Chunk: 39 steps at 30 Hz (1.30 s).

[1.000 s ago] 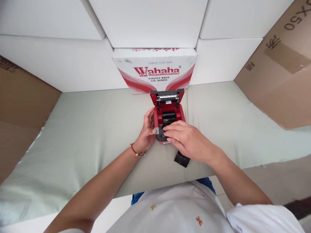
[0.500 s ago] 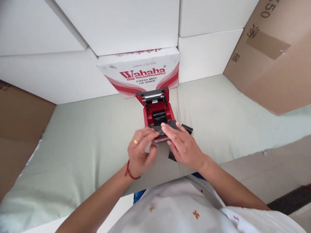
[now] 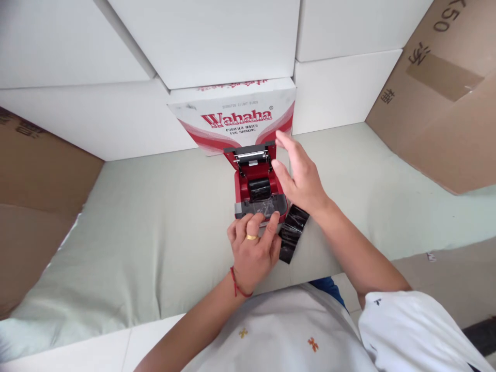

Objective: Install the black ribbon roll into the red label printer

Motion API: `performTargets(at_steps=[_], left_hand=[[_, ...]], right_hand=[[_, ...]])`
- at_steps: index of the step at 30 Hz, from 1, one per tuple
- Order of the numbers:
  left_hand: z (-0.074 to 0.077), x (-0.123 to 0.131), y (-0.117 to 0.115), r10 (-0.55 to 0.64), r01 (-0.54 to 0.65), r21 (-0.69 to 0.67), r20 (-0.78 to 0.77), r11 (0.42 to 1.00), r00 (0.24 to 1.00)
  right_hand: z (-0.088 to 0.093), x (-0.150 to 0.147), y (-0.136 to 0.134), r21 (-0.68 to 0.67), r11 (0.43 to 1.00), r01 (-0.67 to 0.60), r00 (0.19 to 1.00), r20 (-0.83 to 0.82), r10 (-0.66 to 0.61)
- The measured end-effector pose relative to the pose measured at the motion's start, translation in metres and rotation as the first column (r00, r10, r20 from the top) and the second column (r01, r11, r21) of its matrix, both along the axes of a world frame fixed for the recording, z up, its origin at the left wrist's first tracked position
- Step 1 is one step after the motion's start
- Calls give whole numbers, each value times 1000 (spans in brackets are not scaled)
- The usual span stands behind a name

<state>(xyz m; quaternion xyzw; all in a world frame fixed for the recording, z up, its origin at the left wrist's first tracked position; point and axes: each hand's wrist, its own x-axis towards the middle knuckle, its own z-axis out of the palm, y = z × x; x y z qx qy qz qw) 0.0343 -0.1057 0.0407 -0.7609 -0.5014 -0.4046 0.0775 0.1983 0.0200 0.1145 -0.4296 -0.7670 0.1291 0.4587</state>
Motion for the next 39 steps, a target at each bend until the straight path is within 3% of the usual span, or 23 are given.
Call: performTargets(at_steps=[3, 5, 7, 14, 21, 24, 28, 32, 34, 36, 38, 39], left_hand=[[1, 4, 1, 82, -75, 81, -87, 994, 993], [0, 4, 2, 88, -76, 126, -90, 989, 992], [-1, 3, 3, 84, -72, 144, -81, 987, 993], [-3, 2, 4, 68, -63, 119, -37, 991, 997], [-8, 3, 4, 56, -58, 108, 23, 992, 998], [-9, 2, 5, 58, -59, 107, 16, 993, 998], [-6, 0, 4, 58, -54, 99, -32, 994, 998], [2, -9, 1, -38, 34, 59, 65, 998, 997], [6, -19, 3, -81, 75, 33, 245, 997, 966], [8, -33, 10, -9, 25, -28, 467, 999, 884], [9, -47, 25, 161, -31, -198, 683, 980, 713], [8, -53, 34, 212, 52, -308, 757, 950, 618]], right_hand=[[10, -10, 43, 44, 998, -53, 984, 173, 45], [16, -15, 52, -8, 996, -88, 954, 288, 87], [22, -16, 43, -50, 995, -92, 920, 377, 104], [28, -2, -30, -138, 987, -81, 777, 612, 149], [21, -1, -46, -113, 989, -96, 676, 721, 148], [15, 0, -48, -90, 994, -54, 700, 707, 102], [1, 3, -51, -53, 999, -12, 831, 555, 39], [-17, 5, -60, 68, 991, -112, 943, 322, 85], [-26, 5, -66, 142, 969, -204, 958, 233, 168], [-34, 4, -70, 195, 945, -264, 957, 174, 232], [-41, 4, -70, 225, 932, -284, 957, 127, 260], [-44, 5, -70, 231, 930, -286, 957, 107, 268]])
